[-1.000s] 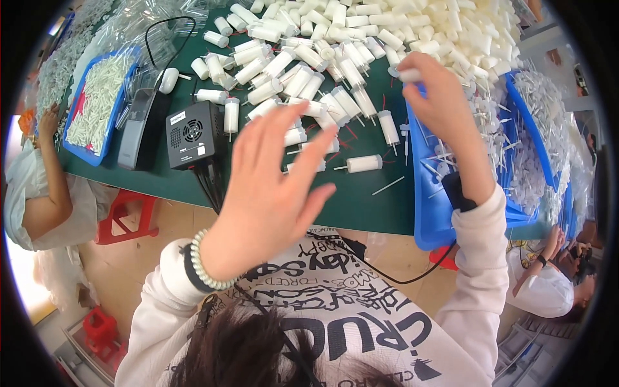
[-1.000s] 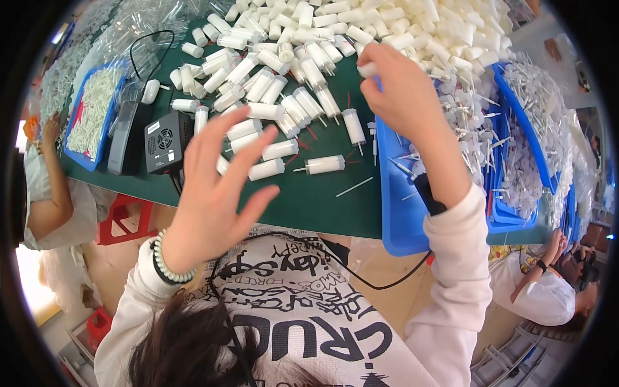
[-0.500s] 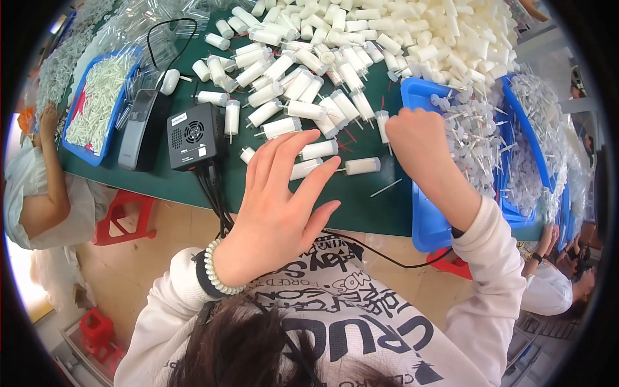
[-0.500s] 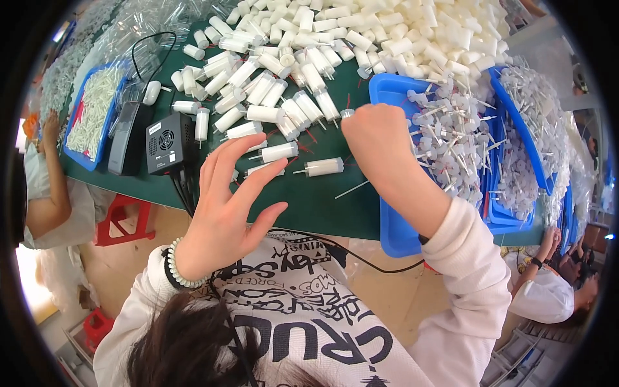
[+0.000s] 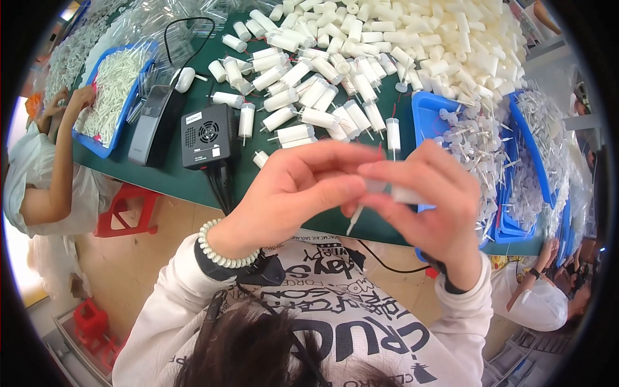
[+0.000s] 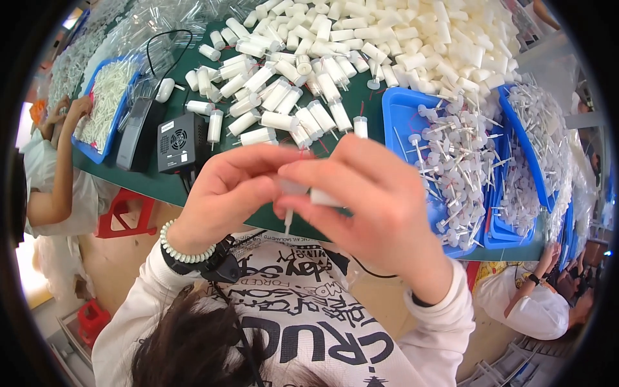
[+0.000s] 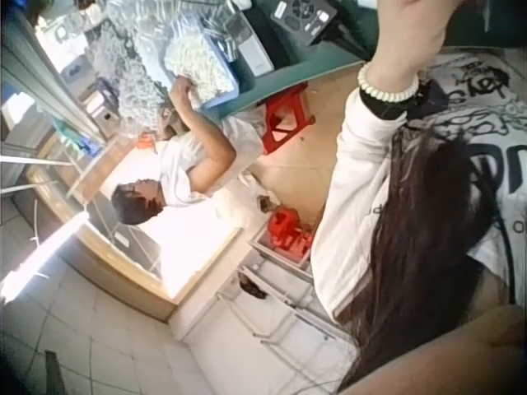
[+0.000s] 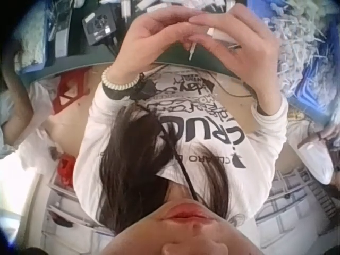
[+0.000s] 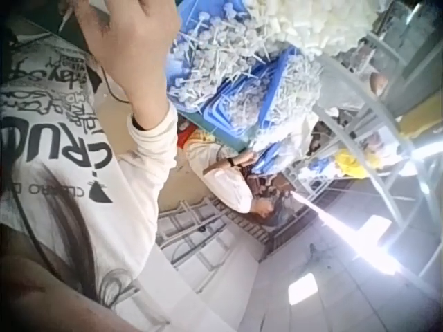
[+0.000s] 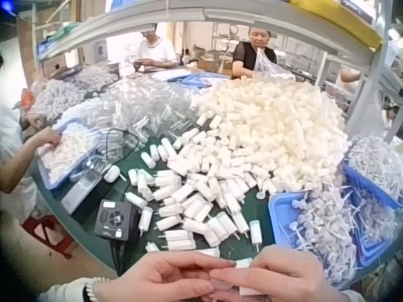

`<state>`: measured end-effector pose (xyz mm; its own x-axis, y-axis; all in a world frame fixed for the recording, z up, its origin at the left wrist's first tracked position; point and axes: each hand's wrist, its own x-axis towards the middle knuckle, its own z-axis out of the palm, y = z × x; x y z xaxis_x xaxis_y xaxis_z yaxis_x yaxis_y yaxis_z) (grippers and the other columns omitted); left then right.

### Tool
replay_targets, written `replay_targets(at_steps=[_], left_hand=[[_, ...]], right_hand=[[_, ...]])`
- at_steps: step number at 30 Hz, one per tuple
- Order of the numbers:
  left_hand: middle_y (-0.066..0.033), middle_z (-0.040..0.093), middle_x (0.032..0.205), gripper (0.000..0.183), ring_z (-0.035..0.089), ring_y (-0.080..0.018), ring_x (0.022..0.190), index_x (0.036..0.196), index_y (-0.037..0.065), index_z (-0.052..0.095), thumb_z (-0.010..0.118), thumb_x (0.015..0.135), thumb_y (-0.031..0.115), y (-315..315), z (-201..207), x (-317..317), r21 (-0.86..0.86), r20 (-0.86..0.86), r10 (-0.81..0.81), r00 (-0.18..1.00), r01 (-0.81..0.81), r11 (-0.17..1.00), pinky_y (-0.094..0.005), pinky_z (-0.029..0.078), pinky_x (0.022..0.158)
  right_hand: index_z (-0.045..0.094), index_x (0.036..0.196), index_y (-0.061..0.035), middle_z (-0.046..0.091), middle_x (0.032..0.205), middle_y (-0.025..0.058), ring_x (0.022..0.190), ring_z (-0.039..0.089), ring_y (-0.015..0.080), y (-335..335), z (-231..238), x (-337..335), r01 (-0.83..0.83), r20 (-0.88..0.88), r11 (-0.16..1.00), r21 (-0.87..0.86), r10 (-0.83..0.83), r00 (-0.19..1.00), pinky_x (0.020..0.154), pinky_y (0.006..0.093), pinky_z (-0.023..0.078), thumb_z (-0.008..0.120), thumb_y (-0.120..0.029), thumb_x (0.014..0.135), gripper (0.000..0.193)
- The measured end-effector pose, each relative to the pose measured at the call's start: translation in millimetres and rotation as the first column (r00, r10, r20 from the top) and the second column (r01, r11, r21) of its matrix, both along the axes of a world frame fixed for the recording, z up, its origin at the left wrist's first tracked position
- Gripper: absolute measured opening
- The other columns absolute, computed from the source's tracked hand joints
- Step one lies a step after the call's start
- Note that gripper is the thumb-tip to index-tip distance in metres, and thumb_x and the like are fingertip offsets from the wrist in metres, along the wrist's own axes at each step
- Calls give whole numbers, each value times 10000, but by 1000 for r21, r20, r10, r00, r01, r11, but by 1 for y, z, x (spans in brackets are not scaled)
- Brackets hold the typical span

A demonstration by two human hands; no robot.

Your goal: The recorder is assembling small plastic components, possibly for a motor or electronic device, on a factory production line.

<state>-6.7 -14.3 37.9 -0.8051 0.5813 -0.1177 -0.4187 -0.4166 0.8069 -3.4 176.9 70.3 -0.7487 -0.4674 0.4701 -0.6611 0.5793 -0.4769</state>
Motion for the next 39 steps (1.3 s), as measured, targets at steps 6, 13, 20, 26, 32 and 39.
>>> replay_targets(at_steps=[6, 13, 20, 26, 32, 39], left_hand=[[-104, 603, 970, 231, 627, -163, 835, 1056, -43, 537, 592, 841, 22, -9, -1, 3, 3, 36, -15, 999, 15, 1000, -275, 516, 743], [-150, 578, 1059, 263, 631, -221, 872, 1109, -32, 488, 555, 864, 38, -11, -6, 8, 266, 36, 108, 994, -114, 957, -344, 525, 781], [-139, 561, 1027, 302, 599, -179, 797, 1108, -5, 462, 574, 873, 147, -7, -7, 13, 146, 50, 147, 988, -153, 977, -308, 523, 718], [-143, 561, 1027, 280, 599, -182, 787, 1099, -9, 465, 561, 880, 136, -9, -9, 12, 105, 21, 178, 984, -179, 978, -304, 514, 713], [-145, 608, 979, 190, 627, -185, 780, 1057, -28, 502, 530, 876, 25, -14, -16, 9, 60, -16, 228, 973, -227, 972, -297, 523, 716], [-124, 627, 864, 140, 627, -172, 713, 955, -28, 522, 590, 841, 16, -20, -20, 6, 51, 46, 207, 977, -209, 977, -275, 507, 653]], right_hand=[[596, 1095, -31, 490, 704, 68, 615, 495, 179, 4, 11, 16, -12, 196, 995, -100, 31, 980, 532, 280, 396, 691, -14, 651, 455], [532, 1176, 14, 603, 901, 108, 791, 577, 174, 13, -24, 39, 200, 419, 904, -377, -26, 907, 692, 243, 439, 633, 45, 742, 446], [559, 1078, 25, 613, 1003, 142, 958, 613, 220, 2, -24, 44, 242, 484, 737, -631, 131, 865, 787, 276, 481, 642, 68, 750, 341], [571, 1050, 39, 613, 1003, 155, 920, 611, 212, 4, -24, 42, 272, 465, 740, -615, 62, 883, 782, 279, 482, 651, 93, 719, 345], [626, 991, 13, 660, 918, 121, 802, 627, 186, 7, -27, 30, 158, 198, 921, -356, -90, 976, 675, 249, 485, 686, 73, 680, 322], [651, 934, 1, 671, 880, 116, 752, 637, 203, -5, -29, 34, 295, 356, 823, -485, -122, 926, 644, 260, 495, 711, 45, 669, 275]])
